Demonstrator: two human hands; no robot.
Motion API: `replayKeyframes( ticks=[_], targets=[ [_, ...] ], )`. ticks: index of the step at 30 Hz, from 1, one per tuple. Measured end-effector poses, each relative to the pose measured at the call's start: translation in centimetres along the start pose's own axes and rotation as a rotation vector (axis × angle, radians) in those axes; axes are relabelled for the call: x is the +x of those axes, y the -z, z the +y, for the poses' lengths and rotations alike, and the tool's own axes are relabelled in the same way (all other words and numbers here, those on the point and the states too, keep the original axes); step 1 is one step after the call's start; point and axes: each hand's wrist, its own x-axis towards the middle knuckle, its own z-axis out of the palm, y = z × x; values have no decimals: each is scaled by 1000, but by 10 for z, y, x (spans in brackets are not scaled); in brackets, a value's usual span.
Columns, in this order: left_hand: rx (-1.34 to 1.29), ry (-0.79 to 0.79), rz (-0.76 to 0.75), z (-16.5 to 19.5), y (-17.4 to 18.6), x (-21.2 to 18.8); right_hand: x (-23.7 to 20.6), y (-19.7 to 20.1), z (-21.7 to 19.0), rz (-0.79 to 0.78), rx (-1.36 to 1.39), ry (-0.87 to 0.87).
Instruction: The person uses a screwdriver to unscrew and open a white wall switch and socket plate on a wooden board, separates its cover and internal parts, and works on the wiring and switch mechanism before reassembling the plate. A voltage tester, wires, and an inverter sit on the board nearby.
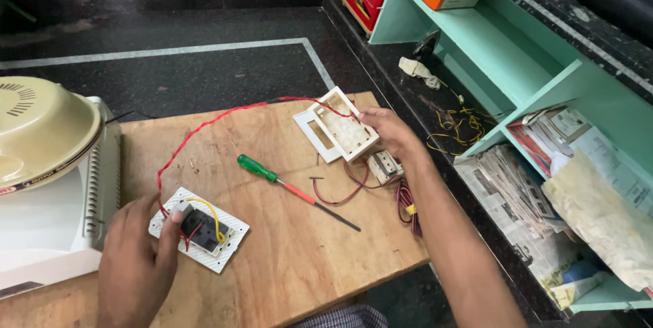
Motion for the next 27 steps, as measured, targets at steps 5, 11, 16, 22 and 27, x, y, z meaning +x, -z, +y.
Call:
replayKeyframes(
  ticks=[5,11,16,22,27],
  targets=[
    [110,-430,166,18,-20,-11,-20,-16,-5,-10,-53,145],
    [126,-517,-174,72,-96,5,-50,-51,-17,93,-278,332],
    [317,-538,-292,100,-154,64,-80,-73,-31,260,-623,448],
    [224,-179,-573,111,-196,91,-92,-85,-34,151,-531,552],
    [130,-100,-659,117,-210,70,-87,-87,-23,144,-367,444]
  ],
)
